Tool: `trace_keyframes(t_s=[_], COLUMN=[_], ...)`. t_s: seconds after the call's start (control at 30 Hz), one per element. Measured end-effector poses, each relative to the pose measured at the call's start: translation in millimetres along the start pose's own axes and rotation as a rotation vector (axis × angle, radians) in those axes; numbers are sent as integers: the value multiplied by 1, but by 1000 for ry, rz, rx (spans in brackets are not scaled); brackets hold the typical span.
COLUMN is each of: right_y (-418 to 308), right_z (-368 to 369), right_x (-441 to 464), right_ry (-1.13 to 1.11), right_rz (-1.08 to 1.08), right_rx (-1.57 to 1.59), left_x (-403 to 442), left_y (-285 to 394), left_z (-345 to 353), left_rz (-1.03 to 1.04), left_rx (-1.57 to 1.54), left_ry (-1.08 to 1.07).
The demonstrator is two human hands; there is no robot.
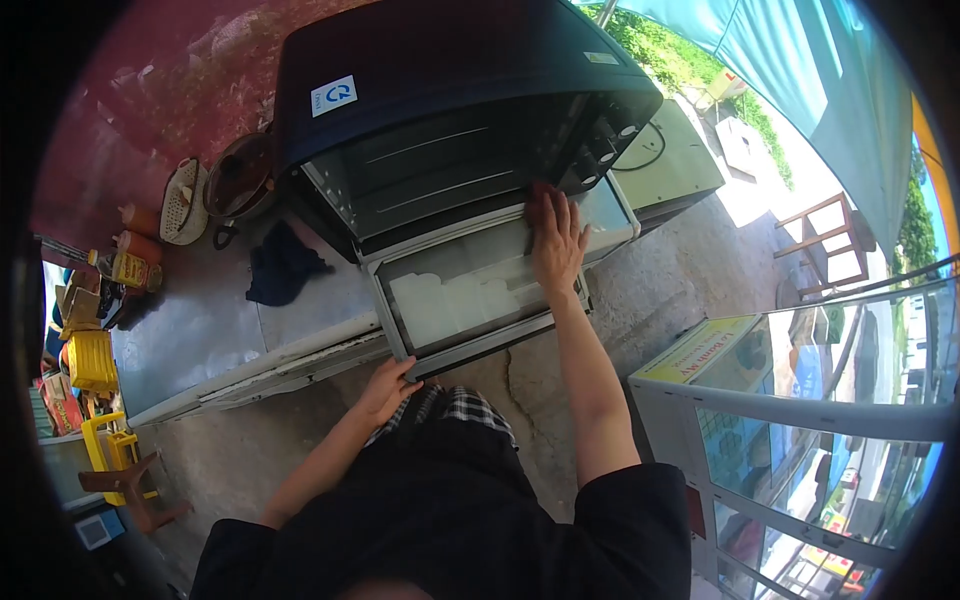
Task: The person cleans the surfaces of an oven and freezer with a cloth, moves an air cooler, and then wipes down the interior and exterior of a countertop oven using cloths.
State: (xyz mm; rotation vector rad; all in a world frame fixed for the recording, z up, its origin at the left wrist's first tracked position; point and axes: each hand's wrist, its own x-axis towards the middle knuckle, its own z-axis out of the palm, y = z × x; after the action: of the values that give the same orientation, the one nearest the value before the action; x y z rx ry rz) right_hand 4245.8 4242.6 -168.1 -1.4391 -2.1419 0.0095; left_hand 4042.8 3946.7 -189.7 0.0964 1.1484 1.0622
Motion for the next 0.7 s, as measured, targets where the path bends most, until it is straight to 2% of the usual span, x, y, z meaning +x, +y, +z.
trace_keyframes(t_s=[0.03,0.13,0.2,0.3,0.33,0.37,0.43,0.57,0.63,0.67,0.7], right_y=[16,14,-29,-83,-88,-79,-50,43,85,90,90], right_z=[-5,-5,-20,-31,-32,-36,-40,-47,-56,-64,-80], right_x=[-3,-48,-91,-148,-161,-164,-159,-141,-129,-127,-126], right_ry=[39,99,14,-174,-223,-231,-300,122,219,232,-90], right_rz=[52,155,52,-185,-294,-292,-551,114,510,497,793], right_rx=[76,-5,-120,112,176,185,212,50,393,405,814], left_x=[3,19,26,25,26,25,28,16,-2,-13,-26], left_y=[0,0,-6,-2,-1,-1,0,7,19,27,38], left_z=[-2,-5,-11,1,3,4,1,8,18,27,35], left_rz=[-11,-36,-36,-40,-41,-58,-90,-67,-13,24,66], left_rx=[11,-45,-327,-447,-448,-470,-496,-431,-358,-298,-254], left_ry=[-6,9,-90,-22,-13,-29,-75,56,68,82,137])
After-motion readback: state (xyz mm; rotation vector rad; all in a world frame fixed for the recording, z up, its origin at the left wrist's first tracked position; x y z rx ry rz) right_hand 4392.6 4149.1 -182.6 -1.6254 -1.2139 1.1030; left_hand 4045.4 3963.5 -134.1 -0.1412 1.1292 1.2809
